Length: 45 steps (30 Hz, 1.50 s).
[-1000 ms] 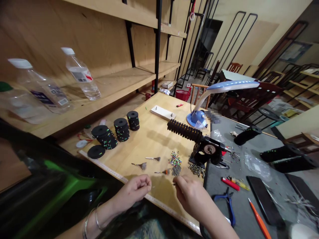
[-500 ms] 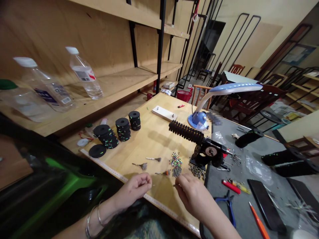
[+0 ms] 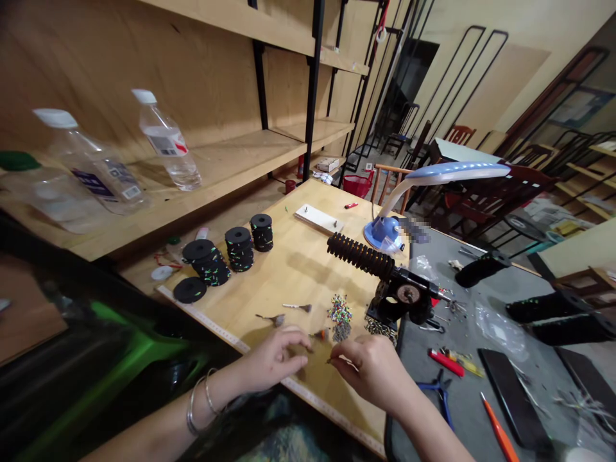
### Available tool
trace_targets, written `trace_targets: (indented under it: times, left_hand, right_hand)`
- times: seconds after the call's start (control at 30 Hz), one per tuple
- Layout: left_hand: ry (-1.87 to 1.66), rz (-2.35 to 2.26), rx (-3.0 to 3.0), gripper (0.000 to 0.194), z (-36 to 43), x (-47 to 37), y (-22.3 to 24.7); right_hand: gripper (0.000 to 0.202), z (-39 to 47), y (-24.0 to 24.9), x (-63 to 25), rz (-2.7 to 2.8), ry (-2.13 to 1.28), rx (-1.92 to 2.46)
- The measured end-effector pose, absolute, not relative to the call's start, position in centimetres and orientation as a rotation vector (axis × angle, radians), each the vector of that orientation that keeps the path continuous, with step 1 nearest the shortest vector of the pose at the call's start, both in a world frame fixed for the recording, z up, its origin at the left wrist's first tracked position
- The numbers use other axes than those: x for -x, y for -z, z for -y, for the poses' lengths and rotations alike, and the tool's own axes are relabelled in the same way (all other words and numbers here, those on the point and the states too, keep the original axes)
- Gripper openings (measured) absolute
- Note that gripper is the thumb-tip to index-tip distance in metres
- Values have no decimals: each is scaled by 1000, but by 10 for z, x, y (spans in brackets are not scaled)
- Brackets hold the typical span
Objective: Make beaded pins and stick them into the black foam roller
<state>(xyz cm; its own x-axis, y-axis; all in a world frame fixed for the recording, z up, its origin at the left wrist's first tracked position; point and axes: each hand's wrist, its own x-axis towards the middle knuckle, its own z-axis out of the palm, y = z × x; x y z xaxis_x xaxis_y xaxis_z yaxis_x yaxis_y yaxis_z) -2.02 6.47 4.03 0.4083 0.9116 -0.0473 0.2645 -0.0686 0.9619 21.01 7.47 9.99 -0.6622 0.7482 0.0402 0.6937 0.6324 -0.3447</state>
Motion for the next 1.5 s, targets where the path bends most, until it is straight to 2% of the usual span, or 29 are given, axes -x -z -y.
trace_targets:
  times: [0.13,0.27,0.37,0.47,1.0,1.2,1.4,1.5]
  left_hand:
    - [-814,-874,-1496,25,-79,9,-57]
    - [-647,-732,-1208,25,-87,-12,-53]
    - [-564,-674,-1062,32,-90,-20,-46]
    - [-544,-655,-955,39,-90,-20,-41]
    - [-530,-691,-644,43,-70,-14,-21]
    - [-541,-693,-651,37,-64,-12,-19]
    - [-527,-682,-889,13,-65,-10,-36]
    - [-566,-640,-1045,12,-69,-18,-50]
  right_hand:
    - [19,-77,-102,-208,2674,-495,1184]
    - [16,-78,-103,-207,2649,-545,1187]
    - [17,-77,-104,-209,2638,-604,1208]
    - [18,-78,-104,-212,2621,-678,1249]
    - [27,-83,-101,-220,2557,-702,1255]
    - [31,-81,-104,-220,2529,-753,1271]
    - [32,-77,-114,-221,2350,-956,1287]
    - [31,-75,-114,-221,2296,-1038,1292]
